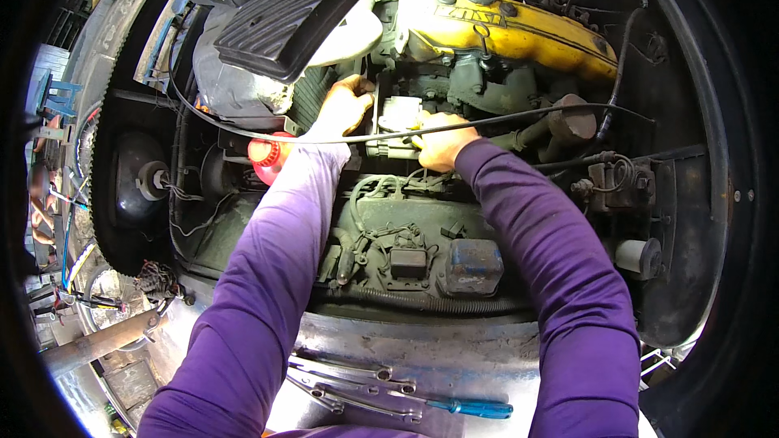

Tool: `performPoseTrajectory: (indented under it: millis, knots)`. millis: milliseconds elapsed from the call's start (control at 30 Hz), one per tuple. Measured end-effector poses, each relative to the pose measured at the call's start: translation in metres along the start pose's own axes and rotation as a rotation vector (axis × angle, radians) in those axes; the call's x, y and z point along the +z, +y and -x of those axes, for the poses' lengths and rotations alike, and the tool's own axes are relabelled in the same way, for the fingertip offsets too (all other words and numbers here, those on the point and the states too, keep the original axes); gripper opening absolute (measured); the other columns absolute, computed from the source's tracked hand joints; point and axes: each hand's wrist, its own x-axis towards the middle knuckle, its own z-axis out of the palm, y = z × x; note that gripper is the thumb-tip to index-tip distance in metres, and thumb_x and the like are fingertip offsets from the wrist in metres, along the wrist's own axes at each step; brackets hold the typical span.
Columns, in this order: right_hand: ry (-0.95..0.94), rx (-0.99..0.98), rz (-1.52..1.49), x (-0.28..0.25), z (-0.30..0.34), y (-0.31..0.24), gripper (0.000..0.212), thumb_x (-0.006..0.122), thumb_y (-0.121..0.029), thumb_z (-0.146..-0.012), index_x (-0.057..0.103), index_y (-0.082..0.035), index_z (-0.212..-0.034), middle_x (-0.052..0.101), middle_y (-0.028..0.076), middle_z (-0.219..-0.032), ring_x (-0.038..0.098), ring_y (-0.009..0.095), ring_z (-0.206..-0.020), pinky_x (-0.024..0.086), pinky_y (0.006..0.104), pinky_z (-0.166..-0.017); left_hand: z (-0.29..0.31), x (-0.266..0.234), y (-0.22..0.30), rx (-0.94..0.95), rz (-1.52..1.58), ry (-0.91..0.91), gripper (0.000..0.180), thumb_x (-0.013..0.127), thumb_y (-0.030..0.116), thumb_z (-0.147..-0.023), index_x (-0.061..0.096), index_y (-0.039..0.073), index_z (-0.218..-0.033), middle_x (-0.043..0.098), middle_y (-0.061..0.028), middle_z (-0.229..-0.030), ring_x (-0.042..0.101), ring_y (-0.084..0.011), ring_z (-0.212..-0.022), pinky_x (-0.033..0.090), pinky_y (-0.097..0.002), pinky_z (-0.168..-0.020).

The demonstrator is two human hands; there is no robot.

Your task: The person walks through a workshop, then works on a truck engine with the hood open. They use pliers and a wrench to adjust components inside the engine bay, handling hoses and wires while tools rest on the hood.

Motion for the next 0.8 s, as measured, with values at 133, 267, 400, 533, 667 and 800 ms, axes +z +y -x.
performPoseTrajectory:
  millis: [133, 267, 400, 533, 667, 800]
  knots:
    - [-0.132, 0.037, 0.072, -0.019, -0.005, -0.003, 0.040, 0.060, -0.025, -0.090, 0.063, 0.002, -0.120, 0.071, 0.027, -0.106, 0.070, 0.041, -0.098, 0.057, 0.0467, -0.087, -0.004, 0.003, -0.004, -0.049, 0.112, -0.010, 0.023, 0.065, 0.004, -0.087, 0.068, -0.005, -0.108, 0.073, -0.0111, -0.093, 0.066, -0.0158, -0.084, 0.052, -0.0287, -0.077]
    - [-0.151, -0.033, 0.167, -0.031, -0.015, -0.003, 0.033, 0.056, -0.026, -0.092, 0.066, -0.002, -0.111, 0.071, 0.024, -0.099, 0.068, 0.043, -0.094, 0.055, 0.0496, -0.082, -0.006, 0.004, -0.005, -0.209, 0.259, -0.027, 0.022, 0.067, 0.001, -0.087, 0.069, -0.004, -0.107, 0.071, -0.0074, -0.087, 0.062, -0.0123, -0.073, 0.048, -0.0268, -0.065]
    - [-0.170, -0.173, 0.127, -0.032, -0.021, 0.005, 0.032, 0.055, -0.026, -0.092, 0.065, -0.001, -0.109, 0.070, 0.023, -0.101, 0.067, 0.043, -0.096, 0.054, 0.0479, -0.083, -0.005, 0.004, -0.003, -0.067, 0.215, 0.021, 0.021, 0.066, 0.000, -0.086, 0.070, -0.004, -0.106, 0.071, -0.0065, -0.085, 0.060, -0.0109, -0.071, 0.048, -0.0258, -0.065]
    - [-0.063, -0.171, 0.179, -0.015, -0.013, 0.002, 0.038, 0.052, -0.031, -0.094, 0.065, -0.007, -0.121, 0.071, 0.021, -0.111, 0.068, 0.040, -0.103, 0.055, 0.0479, -0.090, -0.003, 0.003, -0.003, -0.099, 0.267, -0.003, 0.027, 0.068, 0.006, -0.086, 0.070, -0.004, -0.111, 0.073, -0.0077, -0.093, 0.062, -0.0125, -0.076, 0.050, -0.0262, -0.070]
    - [0.025, 0.022, 0.089, 0.013, 0.013, -0.011, 0.031, 0.061, -0.023, -0.086, 0.064, -0.005, -0.111, 0.073, 0.021, -0.102, 0.071, 0.037, -0.097, 0.056, 0.0473, -0.085, -0.004, 0.001, -0.002, -0.042, 0.153, 0.003, 0.029, 0.067, 0.009, -0.087, 0.070, -0.005, -0.113, 0.074, -0.0105, -0.095, 0.065, -0.0140, -0.081, 0.051, -0.0264, -0.077]
    - [-0.077, 0.064, 0.100, 0.006, 0.009, -0.023, 0.032, 0.062, -0.025, -0.083, 0.070, -0.003, -0.106, 0.073, 0.020, -0.104, 0.071, 0.036, -0.095, 0.056, 0.0457, -0.086, -0.003, 0.000, 0.000, -0.044, 0.125, 0.002, 0.030, 0.066, 0.009, -0.087, 0.070, -0.005, -0.114, 0.075, -0.0129, -0.098, 0.067, -0.0163, -0.086, 0.052, -0.0284, -0.081]
